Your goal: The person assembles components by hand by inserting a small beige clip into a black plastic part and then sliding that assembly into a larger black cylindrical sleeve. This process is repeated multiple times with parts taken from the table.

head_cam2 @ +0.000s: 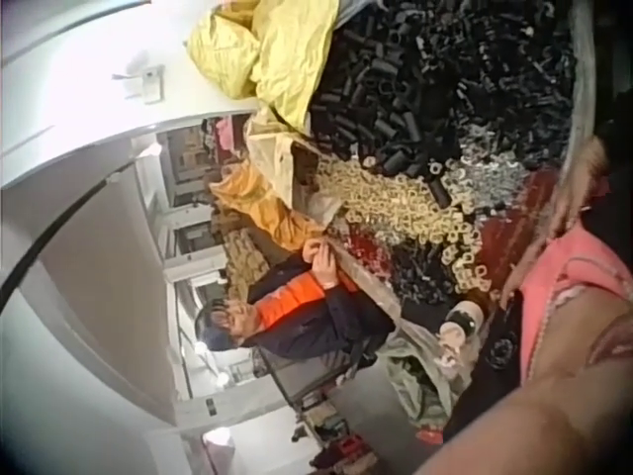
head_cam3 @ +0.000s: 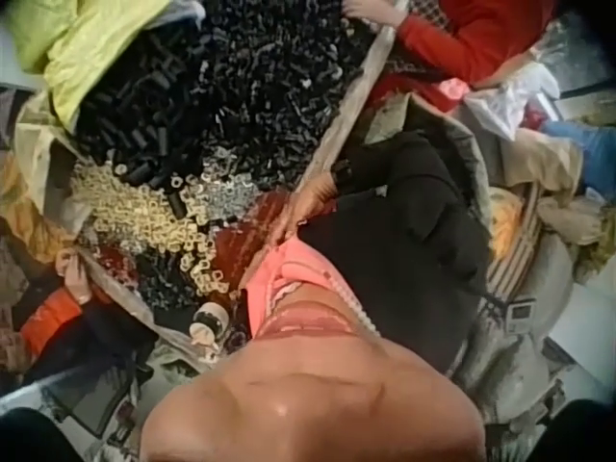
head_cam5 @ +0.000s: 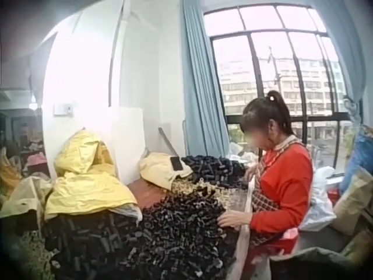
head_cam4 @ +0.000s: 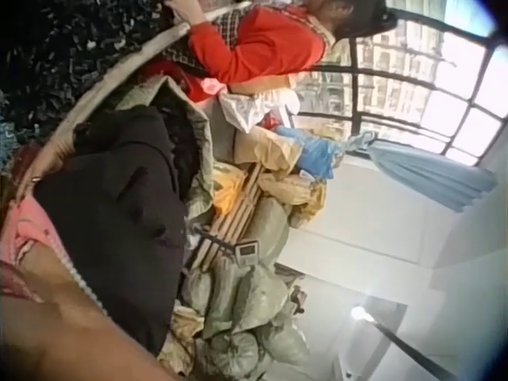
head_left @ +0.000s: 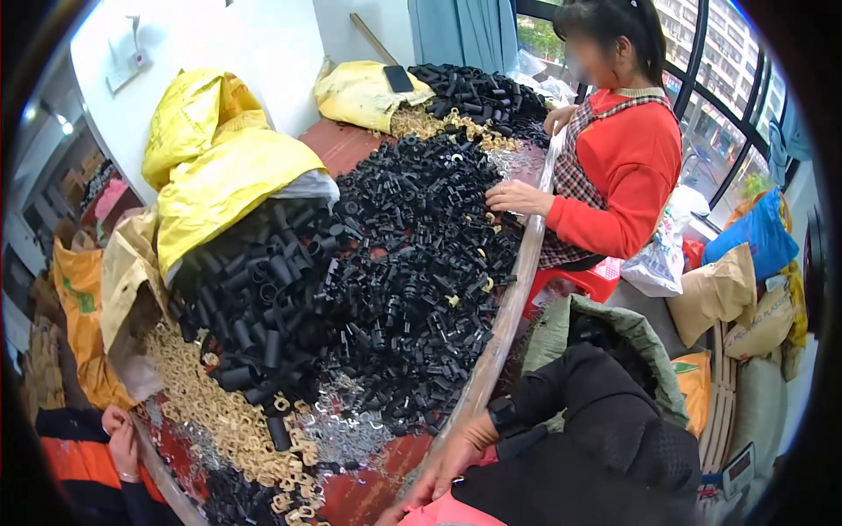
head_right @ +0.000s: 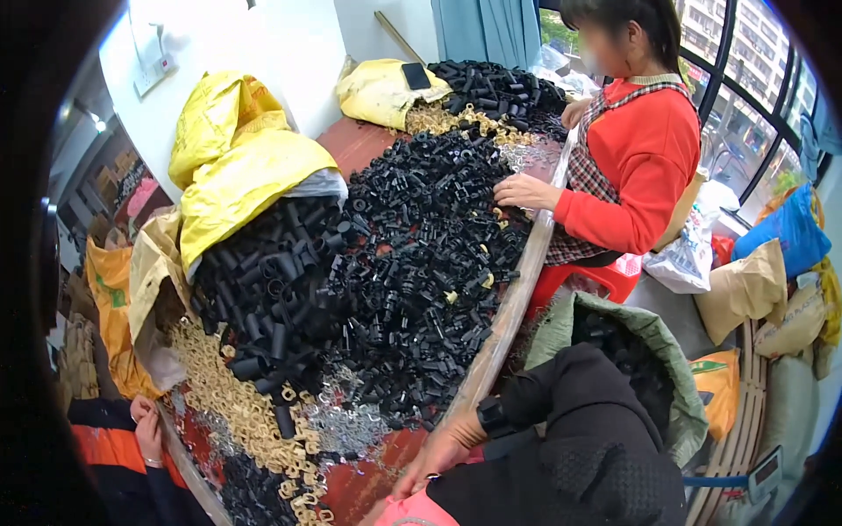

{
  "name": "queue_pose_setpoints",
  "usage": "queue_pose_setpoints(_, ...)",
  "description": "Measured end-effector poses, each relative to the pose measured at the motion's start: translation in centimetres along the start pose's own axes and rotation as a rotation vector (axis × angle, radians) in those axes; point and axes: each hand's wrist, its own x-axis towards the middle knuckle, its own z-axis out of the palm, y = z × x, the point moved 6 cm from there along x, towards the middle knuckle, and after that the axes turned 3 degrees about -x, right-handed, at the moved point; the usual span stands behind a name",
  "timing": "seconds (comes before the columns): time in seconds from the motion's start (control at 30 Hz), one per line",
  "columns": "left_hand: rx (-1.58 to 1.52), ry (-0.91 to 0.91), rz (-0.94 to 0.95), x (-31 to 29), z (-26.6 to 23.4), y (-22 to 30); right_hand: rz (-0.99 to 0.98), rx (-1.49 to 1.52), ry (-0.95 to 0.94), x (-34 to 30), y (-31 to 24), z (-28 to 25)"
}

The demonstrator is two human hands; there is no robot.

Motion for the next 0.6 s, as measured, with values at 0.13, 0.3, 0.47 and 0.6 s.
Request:
queue_pose_setpoints(0.13, 0.115, 0.046, 0.014, -0.1, -0.6, 2.3, 0.043, -0.020, 0.165, -0.7, 1.1, -0.8)
queue_pose_setpoints(0.3, 0.226, 0.103, 0.016, -0.6, -1.2, 4.4, 0.113, 0.183, 0.083, -0.7, 0.1, -0.6)
queue_pose_setpoints(0.47, 0.341, 0.139, 0.054, 0.8, -1.5, 7.4, 0.018, 0.151, 0.074, -0.1, -1.1, -0.2)
queue_pose_setpoints(0.6, 0.429, 0.179, 0.086, 1.5, -1.7, 9.7, -0.024, 0.261, 0.079, -5.0, -1.9, -3.3)
